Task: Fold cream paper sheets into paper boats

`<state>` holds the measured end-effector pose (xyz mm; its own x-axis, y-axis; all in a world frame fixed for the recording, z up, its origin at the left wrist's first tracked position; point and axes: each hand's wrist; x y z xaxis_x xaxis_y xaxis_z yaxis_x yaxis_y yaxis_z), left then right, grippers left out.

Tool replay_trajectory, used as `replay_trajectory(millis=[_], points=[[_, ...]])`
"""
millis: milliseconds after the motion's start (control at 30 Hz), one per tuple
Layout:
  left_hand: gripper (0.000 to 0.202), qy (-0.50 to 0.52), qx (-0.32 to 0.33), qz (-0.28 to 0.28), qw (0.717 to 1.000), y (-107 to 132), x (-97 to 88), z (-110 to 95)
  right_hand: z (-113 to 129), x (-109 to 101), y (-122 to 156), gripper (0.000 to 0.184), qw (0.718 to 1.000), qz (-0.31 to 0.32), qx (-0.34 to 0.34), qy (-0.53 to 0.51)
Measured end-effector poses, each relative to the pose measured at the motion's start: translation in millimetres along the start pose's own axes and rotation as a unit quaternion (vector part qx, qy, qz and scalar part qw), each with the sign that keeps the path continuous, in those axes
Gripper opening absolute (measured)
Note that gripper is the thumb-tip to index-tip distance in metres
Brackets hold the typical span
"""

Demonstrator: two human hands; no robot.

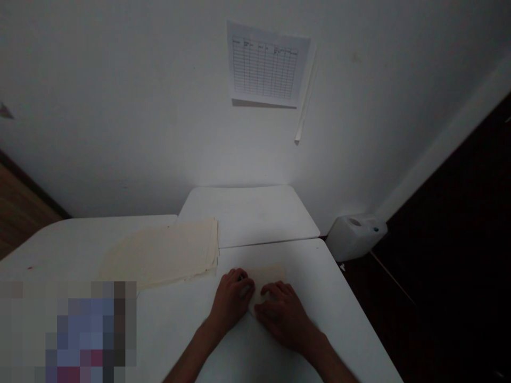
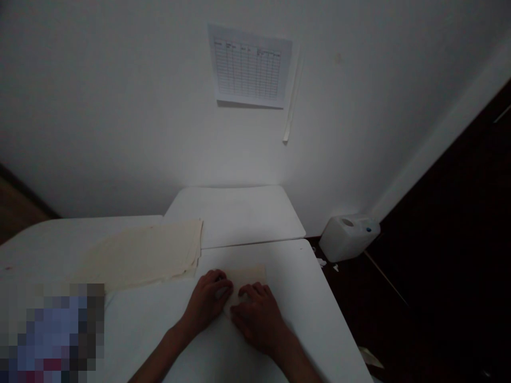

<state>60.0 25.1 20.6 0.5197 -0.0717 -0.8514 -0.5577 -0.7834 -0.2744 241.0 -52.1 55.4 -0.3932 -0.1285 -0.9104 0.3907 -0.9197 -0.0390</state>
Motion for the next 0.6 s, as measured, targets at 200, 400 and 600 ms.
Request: replay_trajectory(millis=[200,400,600], points=[[0.010,0.014,-0.007,-0.002,1.000,0,0.4,0,-3,3,-6,0.017,1.000,0.013,0.014,-0.001],[0.011,0.022,-0.011,-0.001,1.000,0,0.1,0,-4,-6,-8,0.046,0.998,0.049,0.036,0.002],[0.010,0.029,-0.013,-0.003,0.999,0,-0.9,0,-4,-10,-9,0.056,0.997,0.073,0.041,0.001]])
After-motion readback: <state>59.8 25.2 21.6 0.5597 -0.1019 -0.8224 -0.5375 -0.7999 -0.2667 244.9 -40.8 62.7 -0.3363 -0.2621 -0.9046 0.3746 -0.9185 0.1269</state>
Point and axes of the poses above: each hand's wrist, its own y-axis away from the middle knuckle, its own x-axis out of the palm, z = x × y, and after that the axes turned 7 degrees about z, right-handed
